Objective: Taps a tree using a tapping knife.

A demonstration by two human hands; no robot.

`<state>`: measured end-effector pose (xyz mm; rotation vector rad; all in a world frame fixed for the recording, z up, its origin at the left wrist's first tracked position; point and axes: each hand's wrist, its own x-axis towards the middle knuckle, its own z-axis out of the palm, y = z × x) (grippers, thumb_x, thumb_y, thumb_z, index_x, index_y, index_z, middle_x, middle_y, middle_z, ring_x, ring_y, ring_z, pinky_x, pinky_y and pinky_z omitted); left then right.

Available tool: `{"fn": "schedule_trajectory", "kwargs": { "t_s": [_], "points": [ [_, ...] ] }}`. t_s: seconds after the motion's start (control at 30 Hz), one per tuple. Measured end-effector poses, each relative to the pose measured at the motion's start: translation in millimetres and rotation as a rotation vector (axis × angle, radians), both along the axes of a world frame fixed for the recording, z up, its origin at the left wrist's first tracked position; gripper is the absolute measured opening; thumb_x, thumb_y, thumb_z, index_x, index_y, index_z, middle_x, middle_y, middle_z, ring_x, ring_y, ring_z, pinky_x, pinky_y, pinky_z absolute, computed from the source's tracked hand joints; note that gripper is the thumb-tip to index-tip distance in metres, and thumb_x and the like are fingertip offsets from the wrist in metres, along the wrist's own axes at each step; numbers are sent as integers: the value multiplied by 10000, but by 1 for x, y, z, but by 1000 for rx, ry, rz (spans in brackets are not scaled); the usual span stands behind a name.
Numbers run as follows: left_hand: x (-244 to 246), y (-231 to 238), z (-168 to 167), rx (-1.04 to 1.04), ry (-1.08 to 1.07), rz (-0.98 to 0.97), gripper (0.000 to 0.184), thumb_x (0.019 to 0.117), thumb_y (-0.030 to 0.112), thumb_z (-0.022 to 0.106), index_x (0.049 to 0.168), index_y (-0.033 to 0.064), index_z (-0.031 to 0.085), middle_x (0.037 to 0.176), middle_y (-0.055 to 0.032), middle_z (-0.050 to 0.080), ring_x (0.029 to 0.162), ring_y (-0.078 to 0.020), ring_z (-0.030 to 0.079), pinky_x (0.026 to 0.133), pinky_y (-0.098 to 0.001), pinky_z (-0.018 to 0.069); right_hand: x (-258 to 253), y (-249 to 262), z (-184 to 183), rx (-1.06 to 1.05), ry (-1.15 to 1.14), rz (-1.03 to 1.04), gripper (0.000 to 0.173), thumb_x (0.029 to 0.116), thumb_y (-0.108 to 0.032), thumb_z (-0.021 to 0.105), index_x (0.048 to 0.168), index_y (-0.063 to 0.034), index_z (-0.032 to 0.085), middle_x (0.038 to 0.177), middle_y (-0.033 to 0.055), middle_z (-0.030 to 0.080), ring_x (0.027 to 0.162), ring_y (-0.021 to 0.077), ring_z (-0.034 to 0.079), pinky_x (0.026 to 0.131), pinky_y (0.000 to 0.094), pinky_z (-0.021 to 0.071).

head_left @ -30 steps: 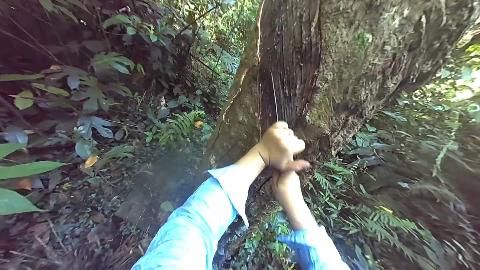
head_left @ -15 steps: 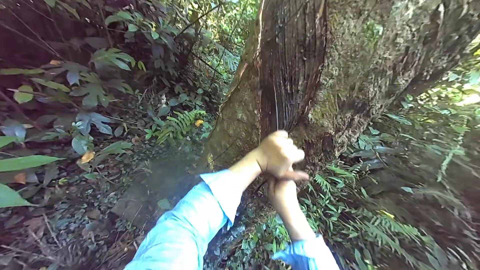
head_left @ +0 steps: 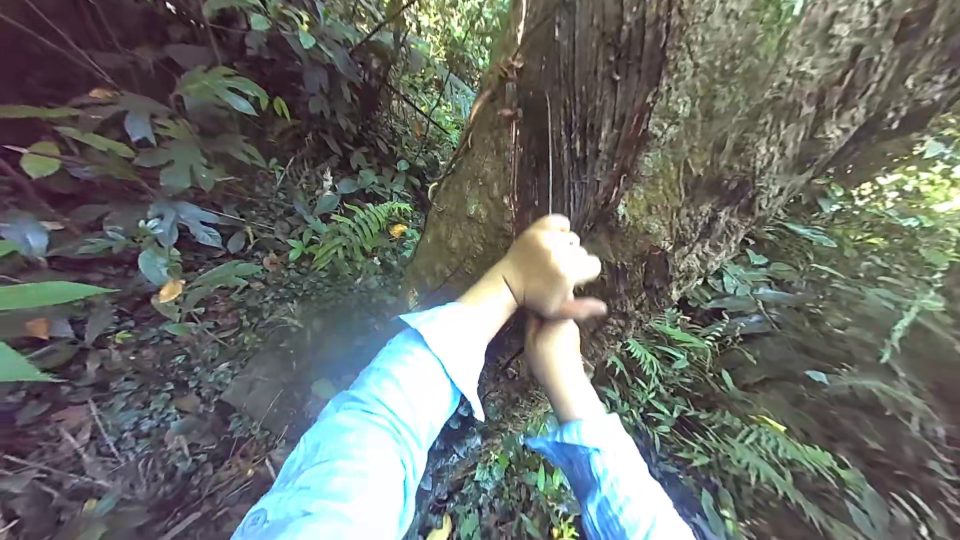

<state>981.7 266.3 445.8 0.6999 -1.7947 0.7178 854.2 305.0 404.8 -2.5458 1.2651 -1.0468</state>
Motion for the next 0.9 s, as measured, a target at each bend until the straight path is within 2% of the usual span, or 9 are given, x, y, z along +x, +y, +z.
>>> {"fn": "schedule_trajectory", "kwargs": {
  "t_s": [0.07, 0.13, 0.3, 0.37, 0.47, 0.63, 0.7, 0.77, 0.9],
  "points": [
    [-20, 19, -31, 30, -43, -7, 643, 911, 663, 433, 625, 113, 604, 531, -57, 578, 546, -241, 609, 707, -450, 507, -17, 20, -24, -99, -75, 106, 224, 889, -1, 583, 1073, 102, 661, 1000, 251, 705, 957, 358, 711, 873, 505, 564],
    [-25, 26, -37, 11, -75, -9, 668, 942, 667, 395, 633, 104, 576, 509, -54, 536, 501, -234, 562, 632, -408, 474, -22, 26, -32, -202, -93, 153, 173, 884, -33, 568, 983, 50, 683, 941, 200, 707, 929, 300, 710, 864, 424, 565],
    [0, -2, -4, -7, -40, 24, 703, 918, 691, 378, 606, 105, 613, 504, -41, 552, 524, -215, 593, 718, -439, 495, 0, -3, -6, -70, -11, 47, 261, 1008, -102, 535, 1155, 93, 626, 1010, 247, 719, 914, 373, 739, 798, 521, 595],
    [-13, 3, -27, -13, -30, 23, 713, 919, 697, 372, 604, 102, 604, 509, -54, 559, 525, -229, 589, 695, -446, 490, -12, 1, -27, -76, -52, 99, 248, 937, -41, 575, 1098, 126, 664, 1038, 294, 704, 985, 423, 708, 888, 556, 558],
    [-32, 25, -50, -16, -85, 37, 697, 941, 693, 363, 626, 108, 574, 494, -46, 523, 479, -221, 534, 604, -388, 442, -34, 22, -55, -84, -103, 133, 241, 916, 9, 564, 1118, 78, 676, 1041, 213, 723, 1004, 290, 726, 913, 430, 574],
    [-32, 18, -34, 78, -46, 49, 660, 938, 630, 414, 630, 84, 620, 522, -58, 571, 525, -229, 595, 701, -433, 487, -35, 13, -32, -4, 17, 49, 262, 968, -40, 549, 1156, 126, 624, 1040, 273, 709, 931, 399, 734, 813, 534, 591],
    [-50, 32, -54, 132, -45, 81, 635, 915, 634, 482, 671, 74, 654, 560, -80, 614, 570, -261, 643, 750, -466, 529, -53, 19, -54, -11, -13, 99, 222, 908, -15, 589, 1070, 112, 672, 1023, 268, 715, 952, 394, 727, 846, 544, 583],
    [-56, 41, -57, 113, -73, 107, 660, 909, 672, 431, 651, 93, 613, 527, -59, 570, 530, -244, 596, 706, -422, 488, -60, 30, -59, 26, -31, 108, 200, 917, -11, 595, 1066, 92, 680, 1012, 251, 715, 962, 372, 726, 856, 533, 579],
    [-46, 40, -27, 281, -159, 70, 648, 916, 610, 503, 735, 14, 680, 601, -113, 647, 594, -277, 667, 672, -464, 506, -54, 26, -31, 52, 27, 51, 233, 967, -62, 564, 1110, 97, 654, 1013, 256, 713, 915, 382, 735, 802, 543, 594]
  ]
}}
